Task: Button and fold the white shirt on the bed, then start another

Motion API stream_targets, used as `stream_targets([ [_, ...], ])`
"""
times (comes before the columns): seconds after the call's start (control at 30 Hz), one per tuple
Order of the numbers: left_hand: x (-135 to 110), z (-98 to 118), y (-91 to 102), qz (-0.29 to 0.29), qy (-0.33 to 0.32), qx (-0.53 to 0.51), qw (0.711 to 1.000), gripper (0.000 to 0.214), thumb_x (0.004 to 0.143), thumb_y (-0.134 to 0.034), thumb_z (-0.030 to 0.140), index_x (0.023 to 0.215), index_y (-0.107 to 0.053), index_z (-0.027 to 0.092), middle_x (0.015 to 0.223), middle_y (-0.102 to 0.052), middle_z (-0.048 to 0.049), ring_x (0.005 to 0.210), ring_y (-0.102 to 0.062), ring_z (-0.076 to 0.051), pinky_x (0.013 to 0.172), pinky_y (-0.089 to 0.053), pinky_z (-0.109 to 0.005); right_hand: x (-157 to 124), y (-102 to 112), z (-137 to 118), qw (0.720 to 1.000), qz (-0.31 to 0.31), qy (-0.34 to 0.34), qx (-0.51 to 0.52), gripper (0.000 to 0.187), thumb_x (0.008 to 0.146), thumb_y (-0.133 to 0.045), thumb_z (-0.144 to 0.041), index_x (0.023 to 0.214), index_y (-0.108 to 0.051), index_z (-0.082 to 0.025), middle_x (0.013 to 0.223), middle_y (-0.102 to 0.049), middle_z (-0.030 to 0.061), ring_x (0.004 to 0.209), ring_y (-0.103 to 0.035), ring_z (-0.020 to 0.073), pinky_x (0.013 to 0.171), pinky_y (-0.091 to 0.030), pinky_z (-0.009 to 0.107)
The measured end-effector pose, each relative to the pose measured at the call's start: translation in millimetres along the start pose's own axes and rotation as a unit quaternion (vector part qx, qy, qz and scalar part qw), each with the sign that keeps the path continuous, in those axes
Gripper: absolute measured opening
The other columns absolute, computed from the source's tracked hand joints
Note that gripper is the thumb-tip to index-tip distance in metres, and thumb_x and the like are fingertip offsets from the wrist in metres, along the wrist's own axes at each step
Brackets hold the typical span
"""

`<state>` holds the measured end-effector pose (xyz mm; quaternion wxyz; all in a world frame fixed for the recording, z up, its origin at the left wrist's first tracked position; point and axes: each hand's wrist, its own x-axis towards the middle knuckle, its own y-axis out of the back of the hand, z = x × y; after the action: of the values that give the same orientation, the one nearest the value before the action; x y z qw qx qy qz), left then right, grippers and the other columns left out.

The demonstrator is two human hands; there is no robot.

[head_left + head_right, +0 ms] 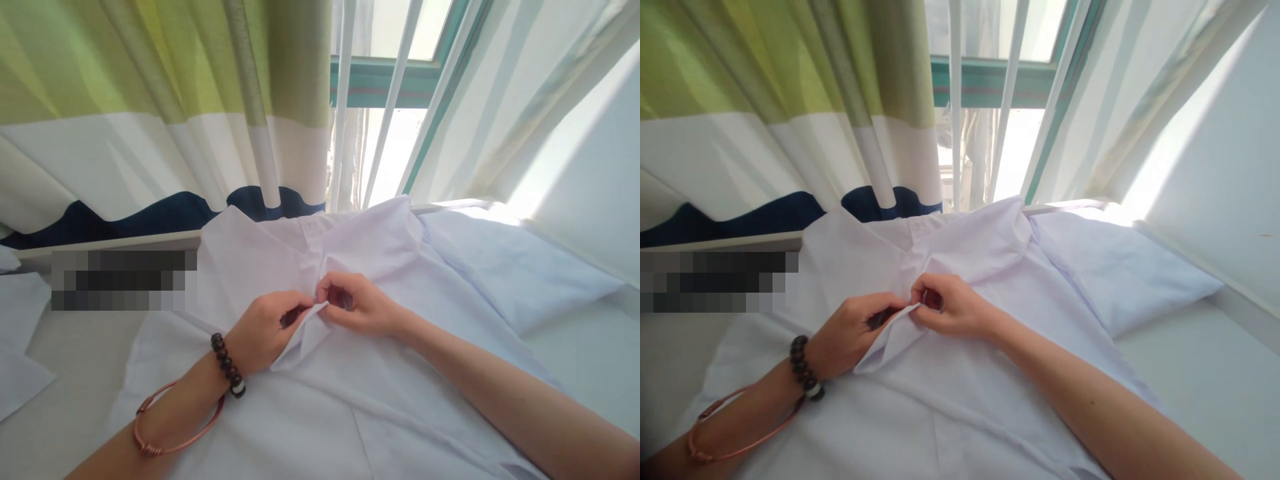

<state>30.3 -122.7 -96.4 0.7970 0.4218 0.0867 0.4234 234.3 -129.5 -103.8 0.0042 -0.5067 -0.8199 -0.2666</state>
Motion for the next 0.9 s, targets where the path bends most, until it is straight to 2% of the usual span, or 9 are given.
stream_targets([
  [0.13,-0.1,0.3,0.6,-0.002,-0.005,0.014,1.000,0.024,0.087,-0.049,0.029,0.086,-0.069,0.015,0.076,-0.069,-0.0015,0.065,-0.060,-0.013,0.062,-0.045,-0.021,-0.9,2.1,-0.6,0.999,-0.021,0.031,-0.012,0.015,0.076,-0.063,-0.019,0.088,-0.053,-0.018,0.073,-0.047,-0.0042,0.064,-0.042,0.0096,0.059,-0.037,0.022],
  [0.33,0.6,2.9,1.2,0.005,-0.024,0.023,0.999,0.024,0.088,-0.048,0.029,0.085,-0.067,0.015,0.073,-0.067,-0.0004,0.060,-0.058,-0.011,0.057,-0.043,-0.019,-0.8,6.6,-4.6,0.998,-0.044,0.035,-0.009,0.032,0.074,-0.073,-0.036,0.092,-0.052,-0.020,0.083,-0.048,-0.0027,0.072,-0.042,0.0114,0.064,-0.037,0.024],
  [0.57,0.6,4.3,-0.2,0.028,-0.066,0.053,0.996,0.024,0.089,-0.046,0.025,0.081,-0.065,0.015,0.068,-0.065,0.0003,0.054,-0.054,-0.009,0.054,-0.042,-0.018,-1.3,5.6,-0.8,0.997,-0.054,0.050,0.028,0.021,0.077,-0.067,-0.024,0.091,-0.053,-0.018,0.084,-0.052,-0.0019,0.073,-0.044,0.0110,0.067,-0.039,0.024],
  [0.77,-0.4,2.4,-3.0,0.053,-0.133,0.102,0.985,0.021,0.090,-0.045,0.020,0.081,-0.064,0.015,0.069,-0.066,-0.0017,0.061,-0.058,-0.011,0.063,-0.046,-0.020,-0.5,6.9,2.6,0.995,-0.060,0.022,0.073,0.013,0.075,-0.060,-0.008,0.083,-0.056,-0.017,0.077,-0.054,-0.0021,0.067,-0.044,0.0099,0.063,-0.039,0.023],
  [0.9,-0.1,3.0,-1.4,0.042,-0.114,0.097,0.988,0.023,0.090,-0.044,0.021,0.082,-0.065,0.016,0.067,-0.065,-0.0006,0.057,-0.056,-0.011,0.060,-0.045,-0.020,0.6,9.3,4.0,0.993,-0.060,-0.009,0.098,0.009,0.077,-0.062,-0.012,0.085,-0.059,-0.016,0.077,-0.056,-0.0007,0.067,-0.047,0.0104,0.063,-0.040,0.023],
])
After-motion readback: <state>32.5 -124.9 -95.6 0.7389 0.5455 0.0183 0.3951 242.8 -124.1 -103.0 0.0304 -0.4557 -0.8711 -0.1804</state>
